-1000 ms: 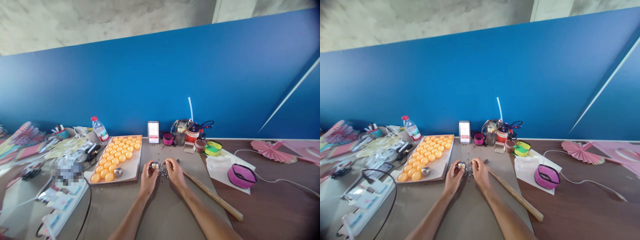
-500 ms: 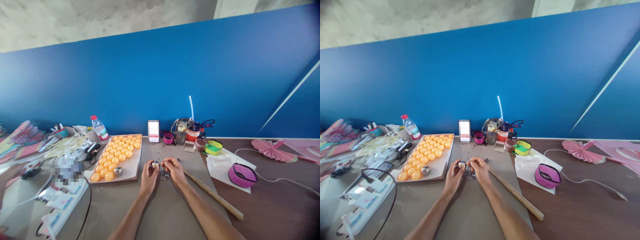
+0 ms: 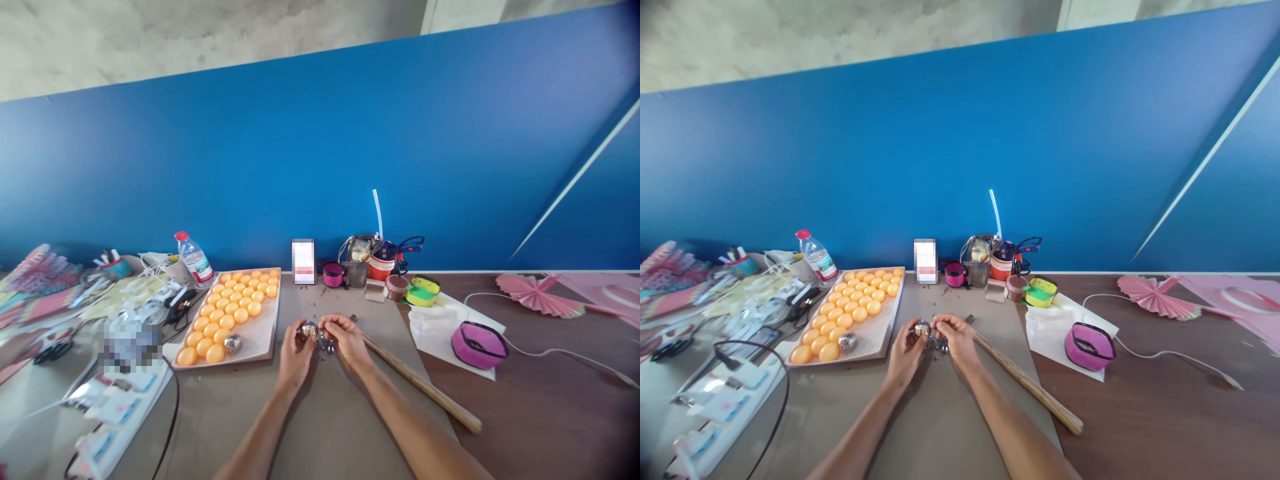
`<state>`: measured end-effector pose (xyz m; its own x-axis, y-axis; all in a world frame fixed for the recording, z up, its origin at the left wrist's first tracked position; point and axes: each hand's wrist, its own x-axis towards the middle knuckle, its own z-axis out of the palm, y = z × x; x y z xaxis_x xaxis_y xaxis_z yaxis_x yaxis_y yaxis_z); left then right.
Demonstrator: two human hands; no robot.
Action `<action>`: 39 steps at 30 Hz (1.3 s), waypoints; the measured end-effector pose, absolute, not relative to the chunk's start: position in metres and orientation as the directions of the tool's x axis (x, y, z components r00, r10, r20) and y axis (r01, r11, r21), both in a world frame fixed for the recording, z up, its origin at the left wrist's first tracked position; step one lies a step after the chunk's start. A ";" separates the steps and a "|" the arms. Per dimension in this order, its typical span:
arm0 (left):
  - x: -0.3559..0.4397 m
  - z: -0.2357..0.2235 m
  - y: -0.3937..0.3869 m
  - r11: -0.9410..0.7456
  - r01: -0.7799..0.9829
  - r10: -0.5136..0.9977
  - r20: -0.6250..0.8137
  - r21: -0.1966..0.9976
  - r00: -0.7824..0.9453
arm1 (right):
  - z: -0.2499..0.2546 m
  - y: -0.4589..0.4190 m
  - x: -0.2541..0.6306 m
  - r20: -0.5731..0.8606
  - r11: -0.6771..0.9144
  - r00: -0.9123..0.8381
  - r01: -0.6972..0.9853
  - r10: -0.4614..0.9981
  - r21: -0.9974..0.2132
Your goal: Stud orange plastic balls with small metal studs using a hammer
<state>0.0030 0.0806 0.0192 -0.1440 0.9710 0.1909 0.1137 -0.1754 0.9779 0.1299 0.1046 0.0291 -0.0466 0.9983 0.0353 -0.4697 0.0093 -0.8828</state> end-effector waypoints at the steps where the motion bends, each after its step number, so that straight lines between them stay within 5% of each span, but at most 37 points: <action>1: 0.003 0.020 0.080 -0.172 0.109 0.972 0.187 0.979 -0.144 | 0.029 0.105 0.130 0.032 0.003 -0.053 -0.473 0.998 -0.881; 24: 0.001 0.023 0.078 -0.267 0.298 0.941 0.315 0.916 -0.125 | 0.024 0.104 0.128 0.064 0.029 -0.127 -0.258 0.990 -0.966; 33: 0.002 0.029 0.075 -0.303 0.375 0.926 0.364 0.876 -0.103 | 0.035 0.100 0.132 0.144 0.143 -0.173 -0.019 0.974 -0.990; 39: 0.002 0.029 0.074 -0.344 0.415 0.906 0.414 0.842 -0.089 | 0.037 0.099 0.130 0.062 0.057 -0.215 -0.030 0.975 -0.998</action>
